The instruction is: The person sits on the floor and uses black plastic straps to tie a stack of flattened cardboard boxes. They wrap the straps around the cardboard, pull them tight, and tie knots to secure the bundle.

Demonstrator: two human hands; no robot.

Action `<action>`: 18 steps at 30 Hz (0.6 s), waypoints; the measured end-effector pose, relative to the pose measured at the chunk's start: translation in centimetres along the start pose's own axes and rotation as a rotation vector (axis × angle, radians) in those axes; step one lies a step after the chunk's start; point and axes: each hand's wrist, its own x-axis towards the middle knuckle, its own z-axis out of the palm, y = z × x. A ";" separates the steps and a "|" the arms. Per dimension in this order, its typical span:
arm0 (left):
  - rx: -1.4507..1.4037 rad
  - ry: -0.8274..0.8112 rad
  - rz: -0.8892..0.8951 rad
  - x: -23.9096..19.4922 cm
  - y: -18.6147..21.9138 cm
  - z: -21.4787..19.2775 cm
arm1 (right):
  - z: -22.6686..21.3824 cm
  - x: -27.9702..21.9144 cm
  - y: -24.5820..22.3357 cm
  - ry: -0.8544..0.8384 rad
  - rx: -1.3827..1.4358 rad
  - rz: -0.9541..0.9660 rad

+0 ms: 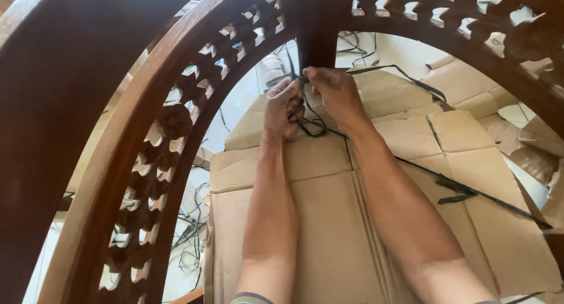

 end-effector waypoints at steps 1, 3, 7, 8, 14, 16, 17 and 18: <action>0.031 -0.010 -0.020 0.0 0.0 0.0 | 0.3 0.3 0.6 -0.008 0.033 -0.004; 0.032 0.001 -0.023 0.5 -0.9 -0.8 | 0.8 0.7 0.8 -0.020 0.083 0.016; 0.060 -0.013 -0.062 0.7 -0.6 -0.6 | 0.9 2.0 2.8 0.028 0.129 0.042; 0.059 -0.015 -0.062 0.5 -0.5 -0.4 | 1.0 1.6 2.3 0.029 0.127 0.041; 0.095 -0.018 -0.100 0.3 0.0 0.1 | 1.1 1.8 2.7 0.113 0.274 0.108; 0.086 -0.030 -0.127 0.3 0.0 -0.1 | 1.0 2.6 3.7 0.155 0.335 0.126; 0.085 -0.028 -0.124 0.5 -0.1 -0.3 | 0.7 2.6 3.6 0.151 0.334 0.126; 0.087 -0.025 -0.122 0.6 -0.3 -0.5 | 0.4 2.7 3.4 0.133 0.396 0.152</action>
